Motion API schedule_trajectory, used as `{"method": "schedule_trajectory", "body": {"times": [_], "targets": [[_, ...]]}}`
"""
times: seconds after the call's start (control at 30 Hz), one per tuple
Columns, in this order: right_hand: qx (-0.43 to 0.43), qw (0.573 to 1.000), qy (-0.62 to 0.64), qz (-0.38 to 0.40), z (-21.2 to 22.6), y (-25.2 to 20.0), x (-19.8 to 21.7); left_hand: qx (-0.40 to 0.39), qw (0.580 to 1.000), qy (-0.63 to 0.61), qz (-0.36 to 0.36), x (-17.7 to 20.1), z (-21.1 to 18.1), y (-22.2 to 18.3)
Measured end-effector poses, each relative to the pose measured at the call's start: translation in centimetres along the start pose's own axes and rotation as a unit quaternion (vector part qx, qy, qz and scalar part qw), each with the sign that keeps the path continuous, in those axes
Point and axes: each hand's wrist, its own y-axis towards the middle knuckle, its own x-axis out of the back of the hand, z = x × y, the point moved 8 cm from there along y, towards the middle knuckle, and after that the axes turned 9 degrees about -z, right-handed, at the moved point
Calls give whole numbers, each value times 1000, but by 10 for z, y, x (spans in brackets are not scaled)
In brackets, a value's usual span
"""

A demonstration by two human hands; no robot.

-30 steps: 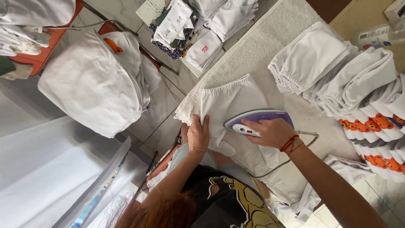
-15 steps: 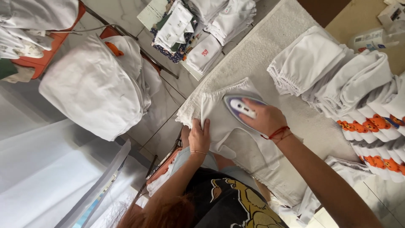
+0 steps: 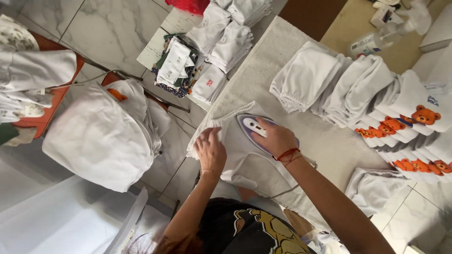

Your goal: Ironing and folding small white fabric items on a workspace table.

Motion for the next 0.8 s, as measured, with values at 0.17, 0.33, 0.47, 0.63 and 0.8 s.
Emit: {"method": "schedule_trajectory", "body": {"times": [0.17, 0.33, 0.47, 0.63, 0.8], "targets": [[-272, 959, 58, 54, -79, -57, 23, -112, 979, 48, 162, -85, -24, 34], [-387, 917, 94, 18, -186, -140, 7, -107, 915, 139, 362, -133, -9, 43], [-331, 939, -15, -94, -213, -162, 28, -127, 863, 116, 476, -113, -34, 47], [-257, 945, -46, -197, -117, -138, 106, -268, 845, -39, 462, -42, -103, 38], [-15, 858, 483, -174, 6, -116, 119, -377, 799, -411, 226, 103, -207, 64]]}}
